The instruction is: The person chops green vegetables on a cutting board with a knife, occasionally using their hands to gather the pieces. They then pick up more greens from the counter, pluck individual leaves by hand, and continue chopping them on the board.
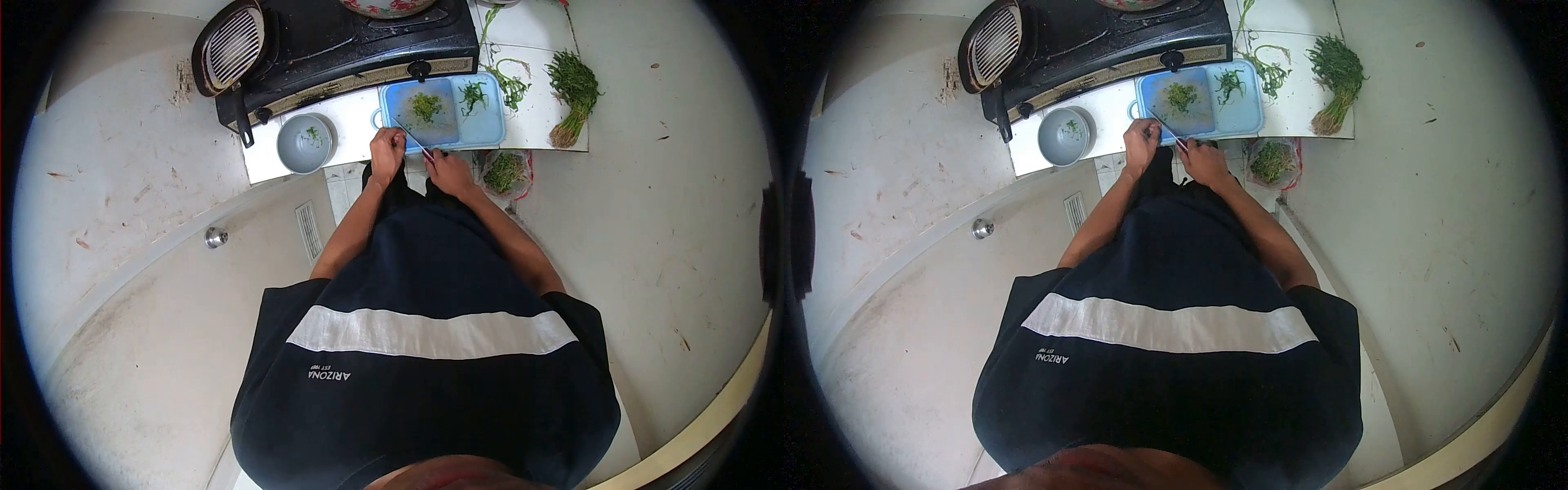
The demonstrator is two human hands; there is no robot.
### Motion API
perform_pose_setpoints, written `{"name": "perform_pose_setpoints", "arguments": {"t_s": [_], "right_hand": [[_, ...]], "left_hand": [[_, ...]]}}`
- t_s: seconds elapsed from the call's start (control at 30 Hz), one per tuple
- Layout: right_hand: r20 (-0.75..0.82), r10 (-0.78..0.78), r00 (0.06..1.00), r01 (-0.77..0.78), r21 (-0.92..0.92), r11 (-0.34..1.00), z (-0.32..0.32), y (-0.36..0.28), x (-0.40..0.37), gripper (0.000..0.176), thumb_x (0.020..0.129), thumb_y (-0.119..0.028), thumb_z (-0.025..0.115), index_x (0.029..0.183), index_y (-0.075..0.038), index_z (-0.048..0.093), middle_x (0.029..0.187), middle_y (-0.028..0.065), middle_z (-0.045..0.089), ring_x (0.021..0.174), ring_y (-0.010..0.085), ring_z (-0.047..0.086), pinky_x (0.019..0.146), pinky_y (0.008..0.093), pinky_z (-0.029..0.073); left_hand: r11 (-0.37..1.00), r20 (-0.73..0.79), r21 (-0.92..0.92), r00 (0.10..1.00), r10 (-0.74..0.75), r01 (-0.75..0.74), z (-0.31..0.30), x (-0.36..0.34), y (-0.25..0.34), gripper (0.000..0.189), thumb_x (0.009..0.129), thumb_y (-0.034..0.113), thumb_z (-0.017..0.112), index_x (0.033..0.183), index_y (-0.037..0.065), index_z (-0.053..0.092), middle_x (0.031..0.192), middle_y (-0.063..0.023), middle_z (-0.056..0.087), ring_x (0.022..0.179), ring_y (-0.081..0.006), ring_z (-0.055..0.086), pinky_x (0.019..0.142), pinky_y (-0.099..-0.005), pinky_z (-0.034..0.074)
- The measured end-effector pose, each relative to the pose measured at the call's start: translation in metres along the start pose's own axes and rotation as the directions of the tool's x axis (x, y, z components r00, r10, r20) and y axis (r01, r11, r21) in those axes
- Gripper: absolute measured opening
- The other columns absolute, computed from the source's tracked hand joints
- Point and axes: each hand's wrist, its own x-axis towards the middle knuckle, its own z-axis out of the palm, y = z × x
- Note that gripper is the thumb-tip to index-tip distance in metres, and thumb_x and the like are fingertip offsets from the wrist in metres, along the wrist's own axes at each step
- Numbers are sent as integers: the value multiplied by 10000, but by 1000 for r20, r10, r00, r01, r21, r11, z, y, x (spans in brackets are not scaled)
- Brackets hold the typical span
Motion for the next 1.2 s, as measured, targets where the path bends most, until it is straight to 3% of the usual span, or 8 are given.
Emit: {"name": "perform_pose_setpoints", "arguments": {"t_s": [0.4, 0.47, 0.5, 0.6, 0.77, 1.07, 1.2], "right_hand": [[7, 28, 1000, -28, -34, 999, 0, 2, -5, 386, 1025, -354, 511, 1114, 14, 584, 839, 261, 722, 796, 475, 714, 741, 579, 568], [0, 47, 999, -47, -46, 998, 2, 7, -8, 387, 1016, -360, 523, 1118, 9, 584, 811, 267, 711, 782, 480, 709, 731, 580, 567], [1, 48, 999, -48, -47, 998, 0, 7, -7, 387, 1016, -360, 523, 1118, 9, 584, 811, 267, 711, 782, 480, 709, 731, 580, 567], [-2, 59, 998, -59, -27, 998, -4, 5, -2, 392, 1010, -365, 533, 1123, 6, 587, 795, 267, 705, 773, 476, 709, 720, 582, 566], [9, -9, 1000, 9, -54, 999, -8, -2, -3, 398, 1009, -361, 538, 1122, 17, 594, 799, 266, 709, 779, 470, 714, 719, 573, 569], [-9, -33, 999, 32, -77, 997, -6, -14, 18, 416, 1004, -362, 567, 1062, 50, 586, 789, 245, 720, 780, 432, 732, 730, 543, 582], [-11, -10, 1000, 9, -83, 997, -6, -6, 5, 406, 1008, -359, 559, 1085, 39, 587, 782, 242, 719, 769, 429, 732, 723, 539, 583]], "left_hand": [[1000, 9, 9, 1000, 15, -15, 4, -2, 0, 75, 908, 3, 650, 934, -18, 717, 845, -175, 653, 724, -316, 656, 692, -404, 528], [987, 14, -104, 993, -121, 121, 5, -2, 3, 75, 922, 14, 652, 949, -16, 715, 849, -171, 649, 722, -320, 653, 688, -405, 527], [987, 14, -105, 993, -121, 122, 5, -2, 3, 75, 922, 14, 652, 949, -16, 715, 849, -171, 649, 722, -320, 653, 688, -405, 527], [1000, 36, -7, 999, -30, 30, 2, -3, 2, 107, 931, 58, 666, 975, -20, 724, 878, -175, 684, 761, -306, 686, 722, -399, 544], [994, 78, 105, 997, 31, -39, 4, -5, -4, 75, 923, 24, 652, 946, -21, 708, 899, -190, 657, 818, -382, 658, 755, -455, 534], [960, 139, 187, 973, 186, -210, 3, -7, -4, 108, 873, -6, 662, 972, -24, 700, 958, -194, 647, 938, -402, 635, 823, -471, 540], [962, 142, 180, 973, 182, -206, -2, -9, -1, 127, 856, -23, 659, 974, -27, 707, 967, -191, 644, 949, -404, 631, 826, -473, 541]]}}
